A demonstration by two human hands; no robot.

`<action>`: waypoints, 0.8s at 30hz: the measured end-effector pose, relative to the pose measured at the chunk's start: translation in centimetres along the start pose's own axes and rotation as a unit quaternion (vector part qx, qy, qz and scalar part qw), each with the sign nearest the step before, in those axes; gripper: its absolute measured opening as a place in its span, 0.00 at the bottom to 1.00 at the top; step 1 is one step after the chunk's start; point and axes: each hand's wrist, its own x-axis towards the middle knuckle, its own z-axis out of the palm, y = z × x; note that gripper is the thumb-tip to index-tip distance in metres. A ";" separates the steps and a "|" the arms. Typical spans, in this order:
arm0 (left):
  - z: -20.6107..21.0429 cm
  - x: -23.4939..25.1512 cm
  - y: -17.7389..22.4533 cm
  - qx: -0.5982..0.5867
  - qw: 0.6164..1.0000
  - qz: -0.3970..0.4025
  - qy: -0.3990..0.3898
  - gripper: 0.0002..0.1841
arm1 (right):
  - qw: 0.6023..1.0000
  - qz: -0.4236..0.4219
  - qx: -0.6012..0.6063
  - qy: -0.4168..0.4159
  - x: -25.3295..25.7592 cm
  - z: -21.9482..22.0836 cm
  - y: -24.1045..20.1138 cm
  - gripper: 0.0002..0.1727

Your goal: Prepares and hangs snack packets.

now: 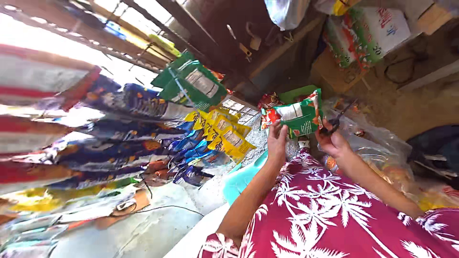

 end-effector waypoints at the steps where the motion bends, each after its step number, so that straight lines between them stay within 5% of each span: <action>1: -0.2 0.1 0.9 0.006 0.999 0.028 0.015 0.23 | 1.000 -0.002 -0.012 -0.004 -0.7 -0.1 0.3 0.07; 6: -1.2 -0.8 5.0 0.019 0.991 0.131 0.014 0.16 | 0.963 -0.134 -0.235 -0.013 -2.9 -1.7 0.0 0.09; 11: -1.8 -2.4 6.1 0.058 0.973 0.198 -0.099 0.13 | 0.834 -0.373 -0.392 -0.108 -4.2 -0.8 -4.9 0.20; 15: -1.8 -3.2 6.5 0.125 0.952 0.208 -0.188 0.12 | 0.743 -0.411 -0.460 -0.260 -6.2 3.7 -6.8 0.23; 24: -3.4 -3.7 8.2 0.093 0.947 0.269 -0.149 0.08 | 0.756 -0.391 -0.291 -0.436 -6.2 6.3 -5.2 0.16</action>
